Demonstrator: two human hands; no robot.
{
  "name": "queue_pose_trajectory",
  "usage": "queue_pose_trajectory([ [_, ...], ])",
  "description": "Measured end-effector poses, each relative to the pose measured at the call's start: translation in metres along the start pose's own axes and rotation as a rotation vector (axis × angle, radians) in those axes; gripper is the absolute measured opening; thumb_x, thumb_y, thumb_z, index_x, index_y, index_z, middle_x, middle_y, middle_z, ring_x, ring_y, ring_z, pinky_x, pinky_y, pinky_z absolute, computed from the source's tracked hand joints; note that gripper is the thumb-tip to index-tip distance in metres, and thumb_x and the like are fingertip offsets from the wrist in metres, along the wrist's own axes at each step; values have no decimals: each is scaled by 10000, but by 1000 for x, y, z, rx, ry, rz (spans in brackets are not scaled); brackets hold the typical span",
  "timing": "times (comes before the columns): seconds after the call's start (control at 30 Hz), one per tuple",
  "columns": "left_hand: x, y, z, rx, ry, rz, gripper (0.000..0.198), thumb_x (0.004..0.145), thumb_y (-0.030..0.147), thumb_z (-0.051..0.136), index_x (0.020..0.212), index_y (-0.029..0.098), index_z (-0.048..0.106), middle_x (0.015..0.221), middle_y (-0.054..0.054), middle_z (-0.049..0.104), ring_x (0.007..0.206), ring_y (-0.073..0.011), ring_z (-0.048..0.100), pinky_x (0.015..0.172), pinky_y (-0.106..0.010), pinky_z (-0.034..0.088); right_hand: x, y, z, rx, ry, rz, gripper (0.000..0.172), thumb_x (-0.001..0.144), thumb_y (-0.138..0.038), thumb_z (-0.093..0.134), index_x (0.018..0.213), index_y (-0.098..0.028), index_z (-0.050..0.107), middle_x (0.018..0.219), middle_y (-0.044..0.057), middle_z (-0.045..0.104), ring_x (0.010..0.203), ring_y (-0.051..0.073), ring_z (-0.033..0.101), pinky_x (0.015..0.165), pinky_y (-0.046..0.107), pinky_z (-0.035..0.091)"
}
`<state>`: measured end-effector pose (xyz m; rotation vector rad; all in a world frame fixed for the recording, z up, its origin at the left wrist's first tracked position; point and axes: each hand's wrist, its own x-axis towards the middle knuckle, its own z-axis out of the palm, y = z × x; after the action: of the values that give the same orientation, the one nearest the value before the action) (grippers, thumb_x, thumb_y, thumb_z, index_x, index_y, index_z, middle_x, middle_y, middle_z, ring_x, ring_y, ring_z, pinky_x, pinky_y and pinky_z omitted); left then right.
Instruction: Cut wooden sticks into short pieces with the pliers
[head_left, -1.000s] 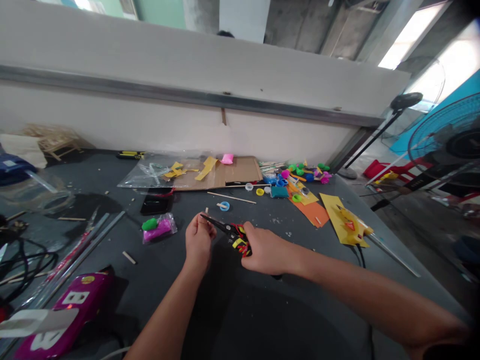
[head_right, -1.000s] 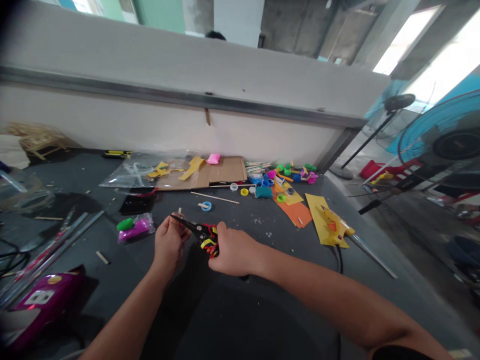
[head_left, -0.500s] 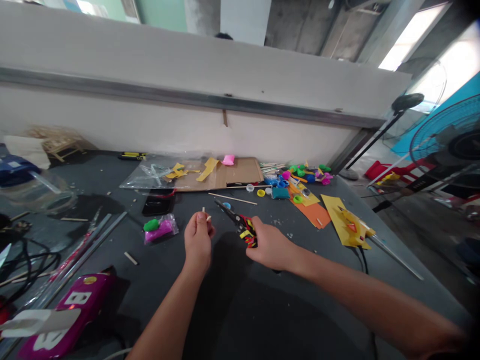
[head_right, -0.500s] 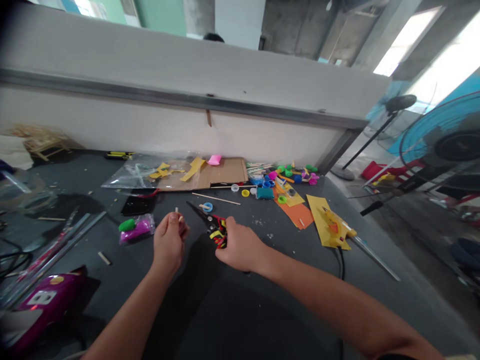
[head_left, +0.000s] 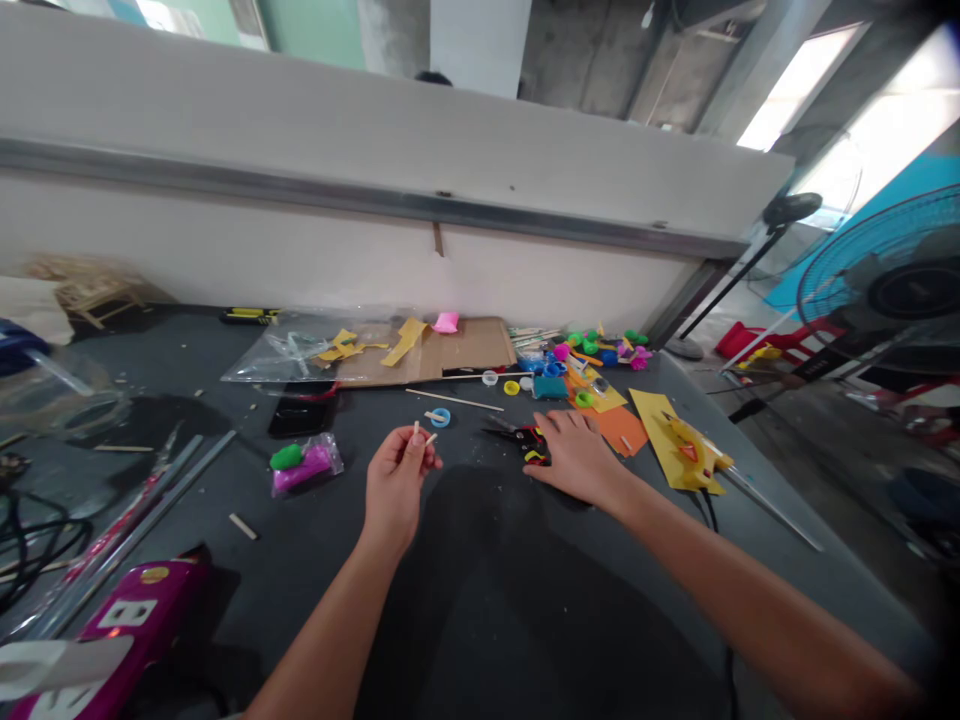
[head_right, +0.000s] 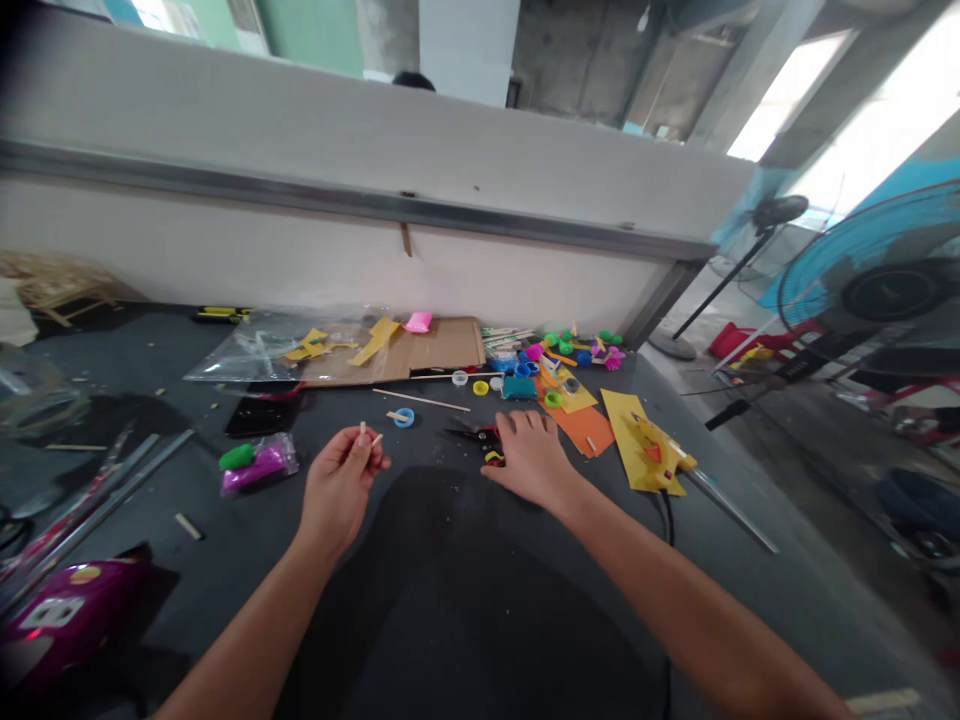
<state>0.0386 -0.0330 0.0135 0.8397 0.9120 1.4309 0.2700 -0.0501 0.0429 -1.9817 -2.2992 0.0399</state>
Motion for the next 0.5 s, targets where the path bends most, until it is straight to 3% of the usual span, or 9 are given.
queue_pose_trajectory([
  [0.1, -1, -4, 1, 47, -17, -24, 205, 734, 343, 620, 806, 156, 582, 672, 19, 538, 591, -74, 510, 603, -208, 461, 3, -33, -12, 383, 137, -107, 432, 782, -421, 566, 1148, -200, 510, 1036, 73, 590, 1013, 209, 507, 883, 355, 357],
  [0.17, -2, -5, 2, 82, -25, -19, 222, 727, 356, 624, 814, 155, 587, 677, 16, 551, 595, -81, 518, 607, -216, 469, 10, -57, -12, 696, 96, -109, 337, 791, -410, 557, 1061, -207, 550, 880, 23, 629, 803, 143, 577, 755, 279, 424],
  [0.27, -3, -6, 1, 187, -41, 7, 228, 732, 371, 613, 801, 154, 595, 665, 13, 562, 585, -92, 528, 587, -217, 467, 24, -83, -1, 955, 86, -71, 215, 749, -366, 599, 872, -189, 611, 777, 1, 637, 705, 123, 586, 672, 245, 438],
  [0.37, -1, -8, -1, 318, -56, 26, 239, 733, 392, 603, 785, 158, 603, 640, 13, 565, 567, -107, 538, 568, -225, 464, 36, -93, 14, 1116, 130, -16, 121, 726, -298, 595, 736, -181, 622, 705, -10, 624, 670, 124, 577, 640, 244, 440],
  [0.5, 4, -10, -7, 506, -78, 8, 255, 770, 420, 540, 796, 176, 610, 621, -1, 584, 536, -131, 543, 531, -234, 441, 46, -92, 32, 1483, 70, 131, 117, 662, -286, 619, 702, -181, 587, 605, -32, 561, 537, 109, 521, 446, 201, 402],
])
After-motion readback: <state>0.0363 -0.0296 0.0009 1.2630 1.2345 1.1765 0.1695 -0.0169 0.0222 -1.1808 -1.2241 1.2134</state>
